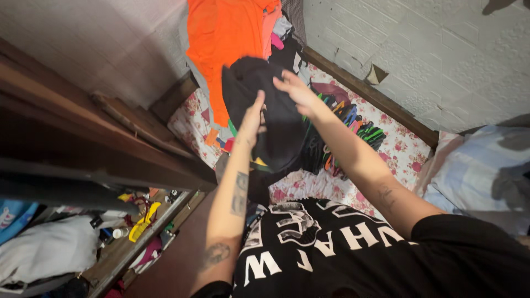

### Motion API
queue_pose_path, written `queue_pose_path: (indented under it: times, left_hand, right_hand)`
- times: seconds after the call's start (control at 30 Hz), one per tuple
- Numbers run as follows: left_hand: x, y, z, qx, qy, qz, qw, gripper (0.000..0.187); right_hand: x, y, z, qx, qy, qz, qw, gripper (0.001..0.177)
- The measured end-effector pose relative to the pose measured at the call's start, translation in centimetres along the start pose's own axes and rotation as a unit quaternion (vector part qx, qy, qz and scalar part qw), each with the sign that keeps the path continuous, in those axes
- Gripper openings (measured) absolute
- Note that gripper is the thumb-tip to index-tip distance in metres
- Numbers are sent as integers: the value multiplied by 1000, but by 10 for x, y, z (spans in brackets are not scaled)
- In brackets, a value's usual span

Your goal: The person picks up shirts from a pile on a bed, places them on hangers, and hangs them in a closet. The person handles a white shirt, a pink shirt, and several black shirts, placing each on a hanger before moving it to the closet.

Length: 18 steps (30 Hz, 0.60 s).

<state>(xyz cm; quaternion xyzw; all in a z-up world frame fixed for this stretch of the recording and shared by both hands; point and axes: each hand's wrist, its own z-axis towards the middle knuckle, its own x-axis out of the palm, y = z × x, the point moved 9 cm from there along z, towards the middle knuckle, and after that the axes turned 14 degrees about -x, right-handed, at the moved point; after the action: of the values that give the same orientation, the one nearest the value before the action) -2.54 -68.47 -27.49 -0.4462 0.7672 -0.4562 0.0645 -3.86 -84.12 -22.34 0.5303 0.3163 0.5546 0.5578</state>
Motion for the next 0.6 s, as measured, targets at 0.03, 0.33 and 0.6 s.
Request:
queue_pose_path:
  times: [0.03, 0.33, 0.6]
  left_hand:
    - [-3, -6, -2, 14, 1, 9, 1000, 38]
    - [-56, -46, -6, 100, -72, 73, 990, 33]
    - [-5, -118, 9, 193, -3, 33, 981, 72]
  right_hand:
    - [11, 17, -3, -31, 18, 16, 999, 33]
    - [-4, 134, 4, -70, -39, 64, 995, 35]
    - [-15, 171, 72, -173, -5, 143, 975, 22]
